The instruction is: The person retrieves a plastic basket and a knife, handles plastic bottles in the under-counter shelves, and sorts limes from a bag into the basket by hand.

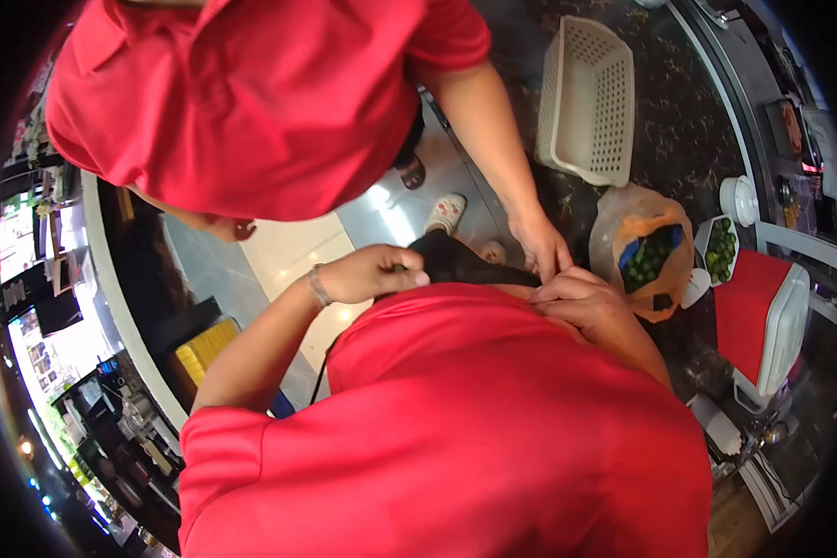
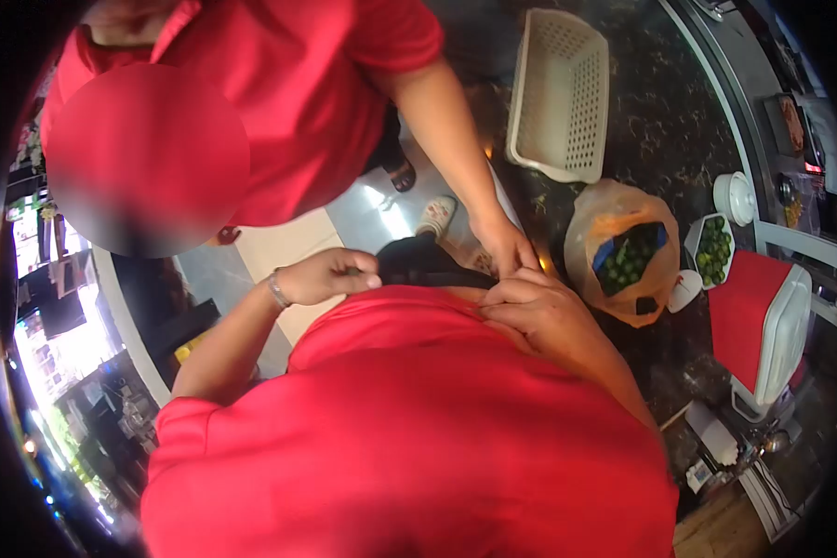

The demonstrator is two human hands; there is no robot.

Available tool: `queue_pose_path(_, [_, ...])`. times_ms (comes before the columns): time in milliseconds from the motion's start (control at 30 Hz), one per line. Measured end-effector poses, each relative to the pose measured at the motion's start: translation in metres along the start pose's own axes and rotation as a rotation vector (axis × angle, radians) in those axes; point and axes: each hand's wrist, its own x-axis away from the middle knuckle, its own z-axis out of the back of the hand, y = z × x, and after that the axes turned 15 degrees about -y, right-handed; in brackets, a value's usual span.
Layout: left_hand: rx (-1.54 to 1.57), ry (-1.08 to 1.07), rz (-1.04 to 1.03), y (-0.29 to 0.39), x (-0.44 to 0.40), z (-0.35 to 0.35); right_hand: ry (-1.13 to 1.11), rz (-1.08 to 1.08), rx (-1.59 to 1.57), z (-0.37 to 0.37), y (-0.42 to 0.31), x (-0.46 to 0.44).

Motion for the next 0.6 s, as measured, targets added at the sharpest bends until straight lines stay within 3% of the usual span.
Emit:
queue_pose_path(233, [-0.013, 0.326, -0.160, -0.018, 0.007, -0.030, -0.063, 0.089, -0.025, -0.014, 0.003, 0.006])
queue_pose_path(367, [0.023, 0.389, -0.177, -0.025, 0.016, -0.047, -0.124, 0.087, 0.001, -0.017, 0.007, 0.009])
queue_pose_path(600, [0.081, 0.376, -0.120, -0.036, 0.021, -0.059, 0.002, 0.015, 0.186, -0.017, -0.003, 0.010])
